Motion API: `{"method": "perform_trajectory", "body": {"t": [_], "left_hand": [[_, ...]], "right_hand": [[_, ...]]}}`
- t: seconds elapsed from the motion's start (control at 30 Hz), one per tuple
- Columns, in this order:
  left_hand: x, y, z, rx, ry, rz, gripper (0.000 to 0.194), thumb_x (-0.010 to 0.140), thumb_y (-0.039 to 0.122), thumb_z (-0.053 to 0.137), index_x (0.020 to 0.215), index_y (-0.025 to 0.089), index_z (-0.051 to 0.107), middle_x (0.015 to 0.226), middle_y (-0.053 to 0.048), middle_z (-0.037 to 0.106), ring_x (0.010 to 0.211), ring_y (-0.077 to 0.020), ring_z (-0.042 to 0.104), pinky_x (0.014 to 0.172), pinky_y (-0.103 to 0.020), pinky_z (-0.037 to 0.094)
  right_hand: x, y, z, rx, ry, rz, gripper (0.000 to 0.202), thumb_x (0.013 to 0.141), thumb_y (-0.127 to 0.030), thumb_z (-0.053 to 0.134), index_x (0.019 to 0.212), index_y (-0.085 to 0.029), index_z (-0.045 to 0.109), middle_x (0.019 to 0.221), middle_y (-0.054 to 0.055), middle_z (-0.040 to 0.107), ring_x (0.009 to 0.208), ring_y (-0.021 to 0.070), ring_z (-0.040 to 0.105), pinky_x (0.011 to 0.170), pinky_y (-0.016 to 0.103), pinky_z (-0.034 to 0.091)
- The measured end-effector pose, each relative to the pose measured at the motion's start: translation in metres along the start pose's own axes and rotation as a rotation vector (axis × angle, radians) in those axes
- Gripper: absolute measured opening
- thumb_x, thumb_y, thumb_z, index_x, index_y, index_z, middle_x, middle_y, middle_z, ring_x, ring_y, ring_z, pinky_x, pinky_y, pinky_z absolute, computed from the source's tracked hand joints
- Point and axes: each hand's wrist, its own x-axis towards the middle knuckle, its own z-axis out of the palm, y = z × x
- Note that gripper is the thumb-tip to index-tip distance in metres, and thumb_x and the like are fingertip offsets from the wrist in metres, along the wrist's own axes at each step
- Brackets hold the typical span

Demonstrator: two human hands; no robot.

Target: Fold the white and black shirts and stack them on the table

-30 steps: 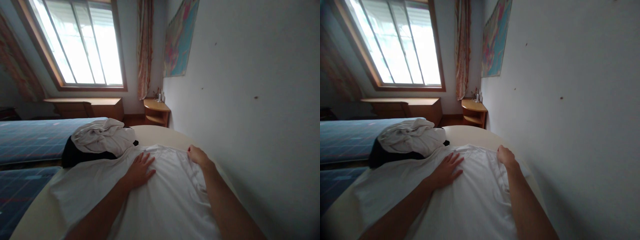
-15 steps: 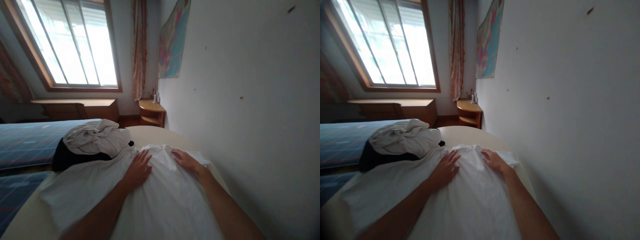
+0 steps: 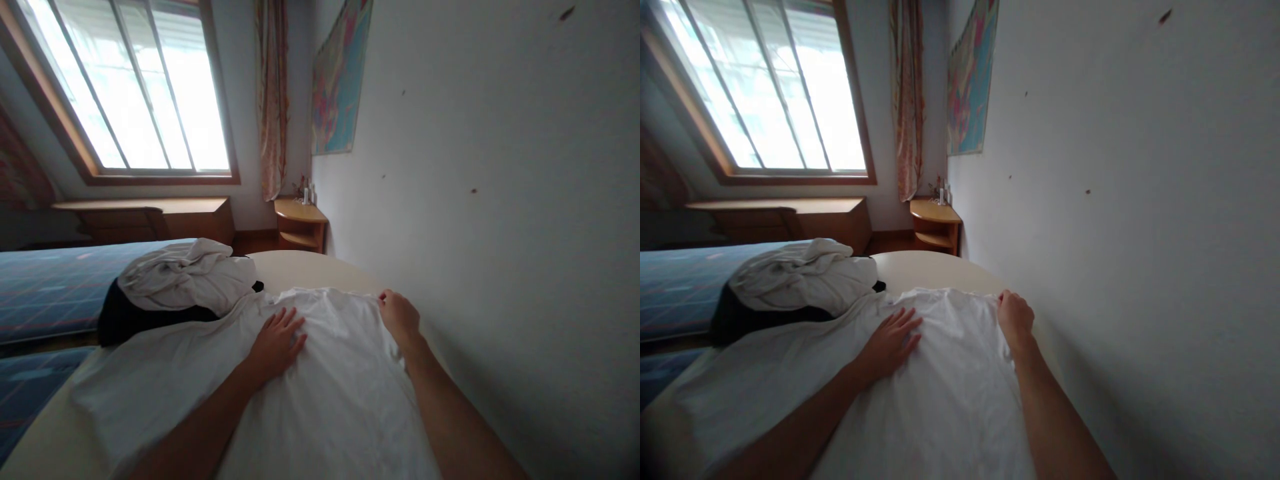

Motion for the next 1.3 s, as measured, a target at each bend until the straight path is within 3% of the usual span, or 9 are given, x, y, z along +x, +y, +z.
{"method": "perform_trajectory", "body": {"t": [0.07, 0.13, 0.33, 0.43, 0.57, 0.7, 0.93, 1.13, 1.3], "left_hand": [[-0.001, 0.003, 0.001, 0.020, 0.016, -0.032, 0.042, 0.098, 0.040, 0.049, 0.136, 0.023, 0.059, 0.152, -0.010, 0.047, 0.143, -0.0316, 0.038, 0.116, -0.050, 0.033], [-0.001, 0.005, 0.003, 0.028, 0.029, -0.054, 0.042, 0.097, 0.040, 0.051, 0.135, 0.023, 0.060, 0.151, -0.010, 0.048, 0.142, -0.0327, 0.039, 0.115, -0.051, 0.034], [-0.002, 0.008, 0.003, 0.061, 0.064, -0.086, 0.039, 0.096, 0.040, 0.050, 0.127, 0.021, 0.065, 0.146, -0.012, 0.054, 0.137, -0.0336, 0.046, 0.112, -0.050, 0.037], [-0.002, 0.011, 0.001, 0.075, 0.082, -0.097, 0.037, 0.097, 0.043, 0.047, 0.121, 0.021, 0.067, 0.142, -0.012, 0.056, 0.133, -0.0340, 0.049, 0.109, -0.051, 0.039], [-0.002, 0.013, 0.000, 0.072, 0.087, -0.101, 0.035, 0.098, 0.042, 0.046, 0.117, 0.020, 0.067, 0.141, -0.013, 0.057, 0.131, -0.0340, 0.051, 0.108, -0.052, 0.040], [-0.002, 0.013, 0.001, 0.079, 0.094, -0.098, 0.035, 0.098, 0.042, 0.047, 0.117, 0.021, 0.066, 0.142, -0.013, 0.057, 0.131, -0.0335, 0.050, 0.108, -0.053, 0.040], [-0.003, 0.006, 0.010, 0.076, 0.067, -0.081, 0.046, 0.098, 0.047, 0.048, 0.135, 0.023, 0.059, 0.150, -0.011, 0.048, 0.139, -0.0344, 0.042, 0.114, -0.053, 0.032], [0.000, 0.004, 0.010, 0.025, 0.021, -0.053, 0.050, 0.098, 0.046, 0.048, 0.142, 0.024, 0.053, 0.155, -0.011, 0.043, 0.146, -0.0340, 0.031, 0.117, -0.053, 0.027], [0.001, 0.003, 0.005, -0.048, -0.011, 0.036, 0.047, 0.098, 0.038, 0.048, 0.142, 0.022, 0.052, 0.156, -0.009, 0.042, 0.147, -0.0279, 0.030, 0.121, -0.049, 0.025]], "right_hand": [[0.003, -0.002, -0.005, 0.032, 0.107, 0.103, 0.032, 0.103, -0.031, 0.036, 0.116, -0.018, 0.062, 0.092, 0.013, 0.072, 0.084, 0.0244, 0.069, 0.073, 0.032, 0.047], [0.006, -0.003, -0.005, 0.094, 0.186, 0.098, 0.035, 0.104, -0.032, 0.031, 0.122, -0.017, 0.057, 0.093, 0.014, 0.072, 0.085, 0.0248, 0.069, 0.075, 0.032, 0.047], [0.008, 0.006, 0.017, 0.262, -0.009, -0.334, 0.040, 0.094, -0.017, 0.047, 0.134, -0.017, 0.051, 0.125, 0.009, 0.068, 0.115, 0.0192, 0.061, 0.101, 0.028, 0.042], [0.004, 0.012, 0.020, 0.088, 0.010, -0.216, 0.044, 0.090, -0.026, 0.056, 0.132, -0.013, 0.055, 0.132, 0.016, 0.062, 0.123, 0.0267, 0.056, 0.106, 0.038, 0.039], [-0.002, 0.014, 0.012, -0.038, -0.051, 0.047, 0.049, 0.089, -0.051, 0.058, 0.116, -0.011, 0.066, 0.119, 0.024, 0.064, 0.116, 0.0385, 0.058, 0.091, 0.049, 0.047], [-0.005, 0.010, 0.005, -0.094, -0.052, 0.026, 0.032, 0.096, -0.038, 0.048, 0.101, -0.014, 0.069, 0.109, 0.022, 0.067, 0.108, 0.0347, 0.063, 0.083, 0.043, 0.050], [-0.002, 0.017, -0.006, -0.045, -0.037, 0.143, 0.034, 0.104, -0.028, 0.029, 0.119, -0.010, 0.053, 0.106, 0.020, 0.068, 0.093, 0.0284, 0.071, 0.076, 0.037, 0.052], [-0.007, 0.012, -0.020, -0.009, -0.019, 0.083, 0.027, 0.102, -0.030, 0.036, 0.115, -0.013, 0.053, 0.096, 0.016, 0.070, 0.089, 0.0287, 0.071, 0.074, 0.036, 0.050], [-0.007, -0.007, -0.033, 0.305, 0.123, -0.108, 0.023, 0.089, -0.019, 0.058, 0.112, -0.018, 0.058, 0.115, 0.011, 0.067, 0.100, 0.0231, 0.066, 0.084, 0.032, 0.049]]}}
